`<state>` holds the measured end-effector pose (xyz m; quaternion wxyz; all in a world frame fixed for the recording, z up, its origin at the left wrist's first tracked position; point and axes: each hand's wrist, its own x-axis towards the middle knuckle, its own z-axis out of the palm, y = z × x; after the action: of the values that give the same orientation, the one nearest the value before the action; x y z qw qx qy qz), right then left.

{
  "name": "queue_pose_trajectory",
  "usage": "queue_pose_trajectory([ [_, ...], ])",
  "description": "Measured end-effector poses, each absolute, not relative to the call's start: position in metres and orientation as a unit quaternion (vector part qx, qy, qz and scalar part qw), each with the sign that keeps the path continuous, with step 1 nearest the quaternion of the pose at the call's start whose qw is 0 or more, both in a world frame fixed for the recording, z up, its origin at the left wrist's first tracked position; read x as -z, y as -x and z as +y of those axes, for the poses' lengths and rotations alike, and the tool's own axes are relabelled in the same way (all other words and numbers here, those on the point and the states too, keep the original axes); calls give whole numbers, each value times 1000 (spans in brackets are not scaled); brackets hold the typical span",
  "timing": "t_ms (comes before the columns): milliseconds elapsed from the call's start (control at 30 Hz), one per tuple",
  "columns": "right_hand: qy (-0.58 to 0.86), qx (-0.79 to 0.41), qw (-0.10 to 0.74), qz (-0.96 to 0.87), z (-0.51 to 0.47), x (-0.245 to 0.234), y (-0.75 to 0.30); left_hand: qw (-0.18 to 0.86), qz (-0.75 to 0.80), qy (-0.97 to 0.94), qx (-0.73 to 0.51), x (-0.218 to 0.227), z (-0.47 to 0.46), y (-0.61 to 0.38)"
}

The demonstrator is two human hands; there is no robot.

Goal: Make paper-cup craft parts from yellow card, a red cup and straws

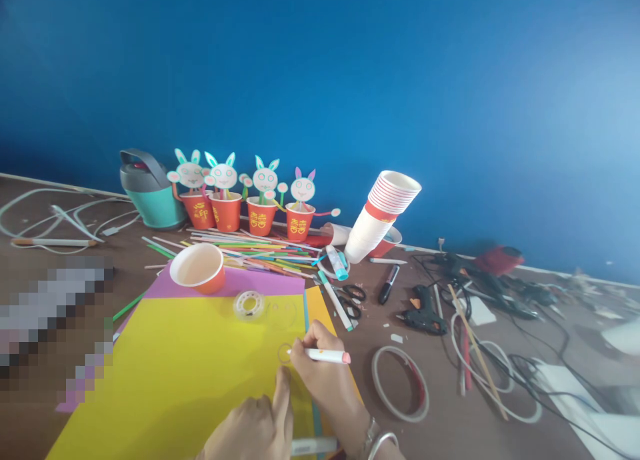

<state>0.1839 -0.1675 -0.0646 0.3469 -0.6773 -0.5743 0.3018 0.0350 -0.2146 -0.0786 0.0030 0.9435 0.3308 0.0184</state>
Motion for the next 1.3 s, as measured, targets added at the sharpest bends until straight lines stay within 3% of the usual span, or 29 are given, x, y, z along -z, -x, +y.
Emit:
queue_pose_trajectory([
  [1300,678,-313,351,-565,-169,60,-178,-4,324,-945,-33,79,-214,-34],
])
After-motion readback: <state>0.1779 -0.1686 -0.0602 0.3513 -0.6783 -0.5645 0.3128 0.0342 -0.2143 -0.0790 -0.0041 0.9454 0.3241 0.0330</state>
